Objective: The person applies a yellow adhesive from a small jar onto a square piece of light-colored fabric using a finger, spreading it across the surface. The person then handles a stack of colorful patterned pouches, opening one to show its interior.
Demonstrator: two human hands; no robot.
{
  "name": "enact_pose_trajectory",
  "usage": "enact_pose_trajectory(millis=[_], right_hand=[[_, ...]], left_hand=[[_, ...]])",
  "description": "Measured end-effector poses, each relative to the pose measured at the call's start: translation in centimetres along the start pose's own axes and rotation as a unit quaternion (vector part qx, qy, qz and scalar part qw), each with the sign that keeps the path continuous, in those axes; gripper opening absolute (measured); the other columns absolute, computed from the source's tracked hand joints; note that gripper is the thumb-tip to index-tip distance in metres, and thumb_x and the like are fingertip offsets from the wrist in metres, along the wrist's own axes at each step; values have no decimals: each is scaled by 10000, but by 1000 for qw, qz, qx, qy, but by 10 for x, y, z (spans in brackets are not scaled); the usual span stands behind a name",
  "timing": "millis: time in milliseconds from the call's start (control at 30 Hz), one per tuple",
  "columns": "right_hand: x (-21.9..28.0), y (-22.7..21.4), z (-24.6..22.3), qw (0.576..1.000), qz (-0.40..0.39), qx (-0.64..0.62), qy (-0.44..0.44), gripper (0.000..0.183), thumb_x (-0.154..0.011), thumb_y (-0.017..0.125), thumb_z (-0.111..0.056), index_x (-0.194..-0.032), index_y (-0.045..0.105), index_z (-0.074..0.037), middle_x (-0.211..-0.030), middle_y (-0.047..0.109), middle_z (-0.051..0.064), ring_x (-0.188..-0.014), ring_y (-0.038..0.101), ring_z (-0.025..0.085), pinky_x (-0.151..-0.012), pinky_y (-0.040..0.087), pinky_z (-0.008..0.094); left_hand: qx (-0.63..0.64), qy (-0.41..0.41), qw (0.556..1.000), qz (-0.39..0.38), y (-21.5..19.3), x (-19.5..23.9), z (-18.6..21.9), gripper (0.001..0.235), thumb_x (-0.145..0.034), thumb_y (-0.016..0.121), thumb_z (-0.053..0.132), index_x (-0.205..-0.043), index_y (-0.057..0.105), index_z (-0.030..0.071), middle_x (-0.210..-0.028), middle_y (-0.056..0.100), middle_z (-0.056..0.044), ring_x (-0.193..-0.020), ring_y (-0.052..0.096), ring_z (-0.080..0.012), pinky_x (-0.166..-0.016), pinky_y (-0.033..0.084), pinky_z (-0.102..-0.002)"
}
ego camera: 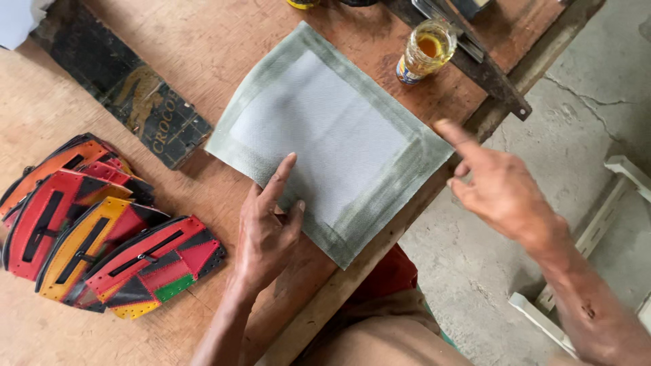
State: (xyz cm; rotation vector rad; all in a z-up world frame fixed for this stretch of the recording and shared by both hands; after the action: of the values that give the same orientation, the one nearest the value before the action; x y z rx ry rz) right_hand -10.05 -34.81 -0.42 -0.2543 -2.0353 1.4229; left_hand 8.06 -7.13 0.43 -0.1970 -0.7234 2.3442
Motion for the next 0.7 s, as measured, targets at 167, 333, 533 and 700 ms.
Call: enact_pose_trajectory(millis=[167, 333, 533, 700], right_hand=[[-3, 13, 34, 820, 124, -559, -25, 668, -891, 682, 27, -1397, 248, -14, -975, 652, 126, -818, 697, 175, -557, 591, 264], [-12, 40, 68, 794, 156, -587, 3, 661, -919, 726, 1, -1433, 311, -26, -977, 615, 166, -772, 655, 215, -542, 514, 270], [26, -40, 38, 966, 221, -138, 0, 849, -884, 836, -278, -1523, 363, 18, -1127, 645, 179, -862, 668, 214, -679, 537, 297], [16, -122, -20, 930, 298, 65, -202, 752, -790, 901, -370, -1467, 644, -166, -1517, 426, 182, -1289, 453, 333, -1156, 420, 547]], left_hand=[[11, -20, 1000, -18, 12, -2, -10, 751, -820, 738, 56, -1509, 504, 240, -908, 531, -120, -693, 537, -211, -664, 513, -353], [42, 35, 998, -7, 30, -4, 5, 754, -818, 747, 50, -1511, 508, 229, -935, 538, -117, -732, 552, -217, -674, 514, -355], [34, -25, 998, -46, 20, 9, 2, 748, -826, 760, 64, -1508, 503, 234, -972, 564, -154, -782, 601, -228, -696, 548, -352], [66, -73, 992, -77, 18, 11, 5, 743, -817, 733, 53, -1501, 497, 222, -1116, 614, -143, -785, 649, -206, -701, 585, -320]])
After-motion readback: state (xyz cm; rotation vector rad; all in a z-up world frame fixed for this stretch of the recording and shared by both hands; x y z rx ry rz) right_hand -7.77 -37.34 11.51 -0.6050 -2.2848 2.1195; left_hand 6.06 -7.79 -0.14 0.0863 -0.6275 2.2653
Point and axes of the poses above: each hand's wrist, its own x-axis away from the middle knuckle, its own y-axis out of the palm, z = x × y, the point moved 8 cm from there along -x, towards the middle knuckle
